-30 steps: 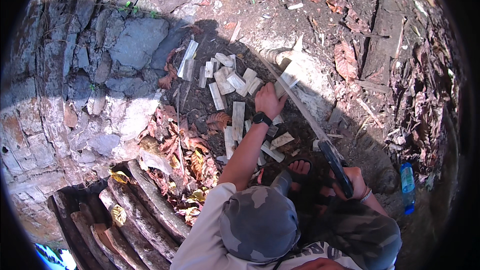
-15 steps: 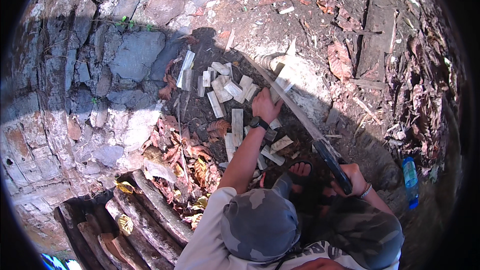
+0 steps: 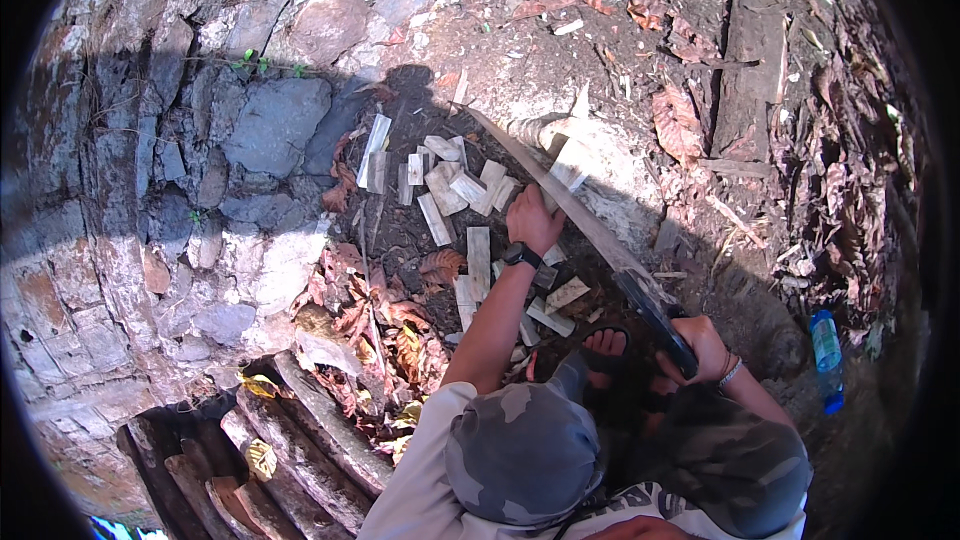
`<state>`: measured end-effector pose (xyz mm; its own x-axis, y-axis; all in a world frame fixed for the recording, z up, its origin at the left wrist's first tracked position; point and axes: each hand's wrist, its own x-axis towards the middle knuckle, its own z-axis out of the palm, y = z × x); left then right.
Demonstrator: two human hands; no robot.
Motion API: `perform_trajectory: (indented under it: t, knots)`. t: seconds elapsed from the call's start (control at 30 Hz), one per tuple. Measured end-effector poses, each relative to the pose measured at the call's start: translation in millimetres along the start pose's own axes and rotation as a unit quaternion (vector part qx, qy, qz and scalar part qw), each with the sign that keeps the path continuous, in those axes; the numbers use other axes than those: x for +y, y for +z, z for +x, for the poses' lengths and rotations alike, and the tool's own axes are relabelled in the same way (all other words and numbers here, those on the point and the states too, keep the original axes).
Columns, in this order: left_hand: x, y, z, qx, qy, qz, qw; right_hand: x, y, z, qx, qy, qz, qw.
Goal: The person sits on the ground and uses a hand saw to cut small pieces of light-colored wood into smaller segments. The person holds the wood with one hand and saws with the other, accumulating a pile of cut pieces on the ground.
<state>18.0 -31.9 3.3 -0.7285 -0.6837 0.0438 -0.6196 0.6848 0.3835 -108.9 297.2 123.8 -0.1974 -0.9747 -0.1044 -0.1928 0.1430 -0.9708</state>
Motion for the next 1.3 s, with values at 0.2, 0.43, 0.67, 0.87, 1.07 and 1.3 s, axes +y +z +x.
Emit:
perform_trajectory:
  t: [0.2,0.43,0.67,0.87,1.07,1.3]
  knots:
    - [-6.3,1.0,-7.1,0.018,-0.001,0.067,0.998,4.8,-1.0,-29.9,-0.030,-0.011,0.000,0.999]
    - [-8.1,4.4,-1.5,0.006,0.019,0.057,0.998,-3.4,8.9,53.8,0.021,-0.050,-0.035,0.998]
    - [4.3,0.6,-0.5,0.028,0.014,0.056,0.998,-6.2,-1.8,-49.9,0.008,0.022,-0.010,1.000]
    - [-1.5,6.3,-4.8,0.032,0.017,0.061,0.997,-5.8,4.9,42.4,0.001,-0.052,-0.026,0.998]
    - [-0.1,-1.6,-2.2,0.006,0.003,0.065,0.998,-6.4,-6.0,0.8,-0.030,0.036,0.006,0.999]
    - [-1.2,-1.1,-10.1,0.014,-0.004,0.084,0.996,-5.0,-7.4,-19.2,-0.042,-0.039,-0.030,0.998]
